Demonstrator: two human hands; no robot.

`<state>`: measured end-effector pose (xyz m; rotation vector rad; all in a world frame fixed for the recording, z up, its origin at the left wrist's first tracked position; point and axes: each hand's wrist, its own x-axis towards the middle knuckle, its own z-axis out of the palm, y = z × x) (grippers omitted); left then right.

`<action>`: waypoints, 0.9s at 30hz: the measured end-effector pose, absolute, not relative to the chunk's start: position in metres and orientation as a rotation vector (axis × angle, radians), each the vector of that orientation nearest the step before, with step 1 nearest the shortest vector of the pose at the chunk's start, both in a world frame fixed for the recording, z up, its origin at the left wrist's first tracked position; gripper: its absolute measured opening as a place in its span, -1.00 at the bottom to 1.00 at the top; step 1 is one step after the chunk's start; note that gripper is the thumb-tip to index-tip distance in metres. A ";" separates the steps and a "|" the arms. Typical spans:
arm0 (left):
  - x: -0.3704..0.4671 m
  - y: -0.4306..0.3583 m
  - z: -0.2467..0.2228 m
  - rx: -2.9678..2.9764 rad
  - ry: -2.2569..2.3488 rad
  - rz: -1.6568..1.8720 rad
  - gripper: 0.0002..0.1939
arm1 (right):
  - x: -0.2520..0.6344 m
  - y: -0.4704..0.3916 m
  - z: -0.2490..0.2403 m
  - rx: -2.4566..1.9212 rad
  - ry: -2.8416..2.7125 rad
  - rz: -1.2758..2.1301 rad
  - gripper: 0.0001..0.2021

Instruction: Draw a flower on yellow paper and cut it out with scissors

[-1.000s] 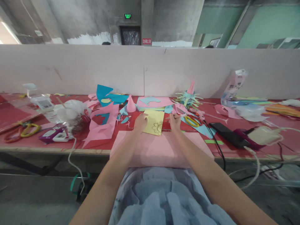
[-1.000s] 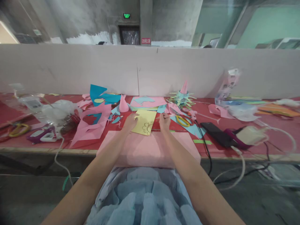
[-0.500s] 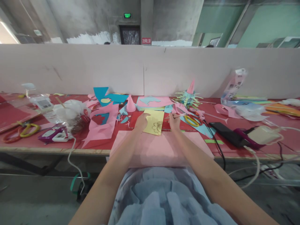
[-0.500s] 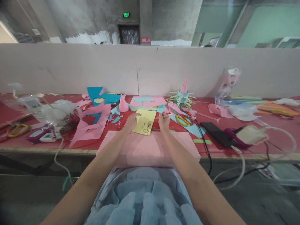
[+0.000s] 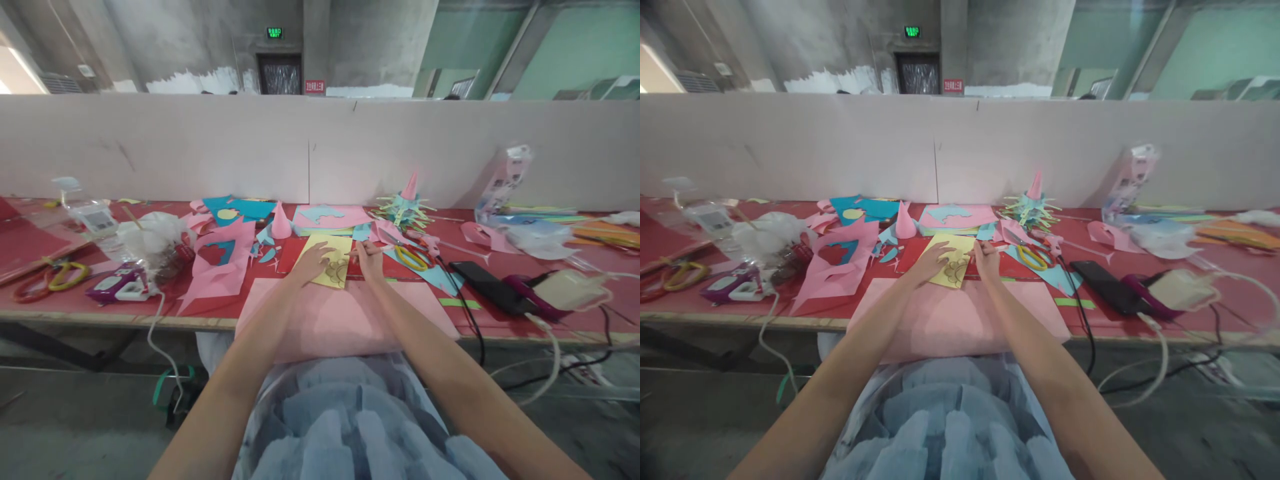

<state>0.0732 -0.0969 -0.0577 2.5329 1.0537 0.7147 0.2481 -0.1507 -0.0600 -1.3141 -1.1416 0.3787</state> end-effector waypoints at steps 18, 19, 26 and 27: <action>0.071 -0.108 -0.048 2.668 1.150 0.244 -0.54 | 0.246 -0.148 -0.063 -1.426 -1.300 0.412 -0.71; 0.071 -0.107 -0.049 2.670 1.144 0.258 -0.55 | 0.246 -0.147 -0.064 -1.431 -1.305 0.416 -0.72; 0.070 -0.103 -0.054 2.687 1.098 0.315 -0.57 | 0.244 -0.151 -0.058 -1.458 -1.326 0.502 -0.75; 0.070 -0.103 -0.054 2.686 1.095 0.316 -0.57 | 0.244 -0.151 -0.058 -1.458 -1.329 0.501 -0.75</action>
